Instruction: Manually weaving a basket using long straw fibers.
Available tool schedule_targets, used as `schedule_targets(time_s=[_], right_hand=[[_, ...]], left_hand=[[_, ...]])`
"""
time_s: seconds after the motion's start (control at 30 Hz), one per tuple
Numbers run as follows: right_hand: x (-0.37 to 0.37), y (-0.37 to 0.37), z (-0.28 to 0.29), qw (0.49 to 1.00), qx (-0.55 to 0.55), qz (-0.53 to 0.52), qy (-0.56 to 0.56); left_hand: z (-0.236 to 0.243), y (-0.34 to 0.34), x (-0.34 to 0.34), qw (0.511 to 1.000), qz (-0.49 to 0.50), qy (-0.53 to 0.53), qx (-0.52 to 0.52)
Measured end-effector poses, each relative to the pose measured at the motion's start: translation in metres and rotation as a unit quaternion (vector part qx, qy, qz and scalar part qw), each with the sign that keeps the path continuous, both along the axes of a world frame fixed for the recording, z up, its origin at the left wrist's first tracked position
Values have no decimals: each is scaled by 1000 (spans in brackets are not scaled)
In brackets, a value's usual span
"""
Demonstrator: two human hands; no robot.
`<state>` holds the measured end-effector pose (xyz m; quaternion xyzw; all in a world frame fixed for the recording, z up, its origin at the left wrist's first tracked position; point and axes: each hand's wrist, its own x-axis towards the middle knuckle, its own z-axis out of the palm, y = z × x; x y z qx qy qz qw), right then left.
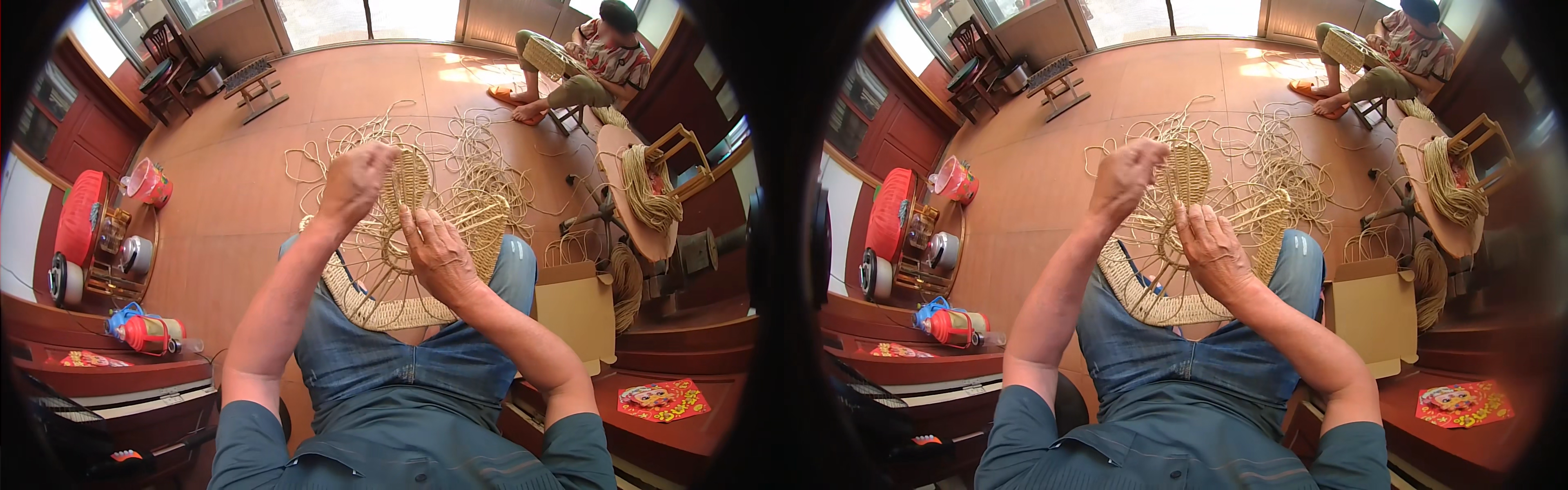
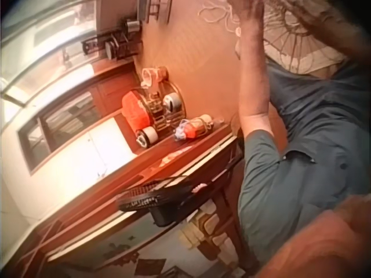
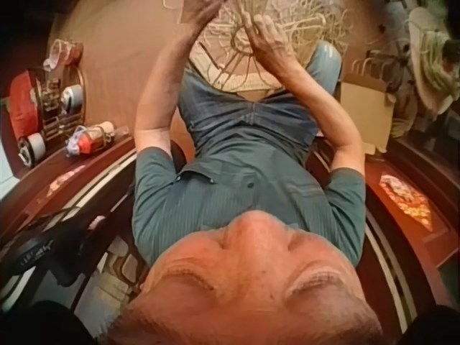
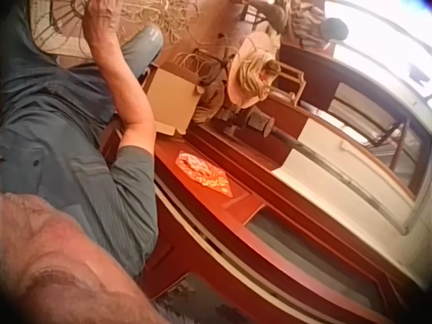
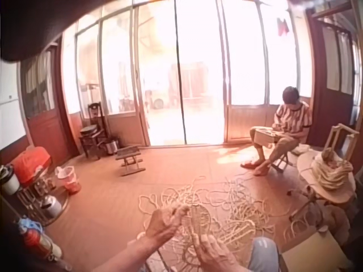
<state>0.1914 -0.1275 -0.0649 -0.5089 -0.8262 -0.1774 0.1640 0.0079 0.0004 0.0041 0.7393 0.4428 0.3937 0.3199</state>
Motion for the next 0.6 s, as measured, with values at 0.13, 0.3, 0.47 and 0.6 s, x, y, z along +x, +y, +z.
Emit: schedule_targets(time_s=[0.13,0.3,0.47,0.6], right_hand=[[3,-1,-3,999,-14,9,33],[3,-1,-2,999,-12,16,40],[3,0,-6,999,-7,12,38],[5,-1,-6,999,-8,23,46]], left_hand=[[-10,-19,-9,946,9,-264,-186],[-27,-39,6,995,59,54,65],[-35,-13,26,994,100,15,-30],[-19,-10,43,988,104,-23,-113]])
